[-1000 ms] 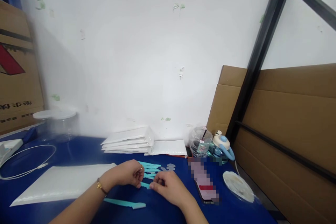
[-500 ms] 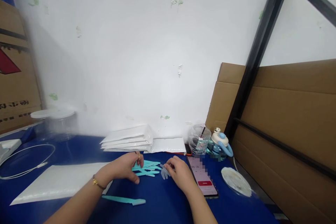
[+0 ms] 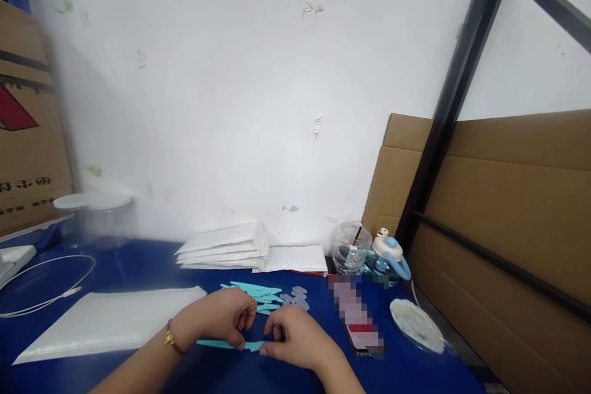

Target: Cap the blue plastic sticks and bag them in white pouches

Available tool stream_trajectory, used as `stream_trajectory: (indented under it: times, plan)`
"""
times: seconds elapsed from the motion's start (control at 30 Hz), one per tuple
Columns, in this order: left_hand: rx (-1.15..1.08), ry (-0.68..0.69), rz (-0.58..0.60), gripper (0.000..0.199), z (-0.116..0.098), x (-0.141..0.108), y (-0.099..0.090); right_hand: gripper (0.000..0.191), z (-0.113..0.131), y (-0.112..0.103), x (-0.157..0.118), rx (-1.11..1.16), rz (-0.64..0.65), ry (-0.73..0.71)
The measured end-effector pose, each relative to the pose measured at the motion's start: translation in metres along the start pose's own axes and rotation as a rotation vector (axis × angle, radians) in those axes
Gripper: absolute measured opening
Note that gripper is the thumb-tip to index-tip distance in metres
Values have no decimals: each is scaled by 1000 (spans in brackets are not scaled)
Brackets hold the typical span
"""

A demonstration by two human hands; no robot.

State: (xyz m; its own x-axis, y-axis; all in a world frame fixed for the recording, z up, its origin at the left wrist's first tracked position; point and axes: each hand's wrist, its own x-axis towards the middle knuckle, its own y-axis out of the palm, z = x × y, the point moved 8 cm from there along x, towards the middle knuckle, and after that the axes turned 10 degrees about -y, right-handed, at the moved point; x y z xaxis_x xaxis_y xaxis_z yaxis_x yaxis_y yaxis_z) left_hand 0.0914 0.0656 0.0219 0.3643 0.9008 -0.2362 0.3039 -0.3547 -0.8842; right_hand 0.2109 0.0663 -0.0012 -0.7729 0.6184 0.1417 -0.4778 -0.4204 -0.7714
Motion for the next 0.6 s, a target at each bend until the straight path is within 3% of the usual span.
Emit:
stream_trajectory:
  times: [0.1,0.23,0.4,0.47,0.6]
  plan:
    - [79,-48,34,30,1,-1,3,30,2,-5,1,-81,-51,-38]
    - [96,-77,84,17,1,1,11,14,3,1,3,-90,-55,-54]
    - [32,2,-12,17,-3,5,7,5,-6,6,3,40,-50,35]
    - [2,-3,-65,13,-1,6,-1,5,-12,-3,1,94,-75,55]
    - [-82,-22,-198,7,12,7,-26,6,-33,-47,-11,-47,-287,98]
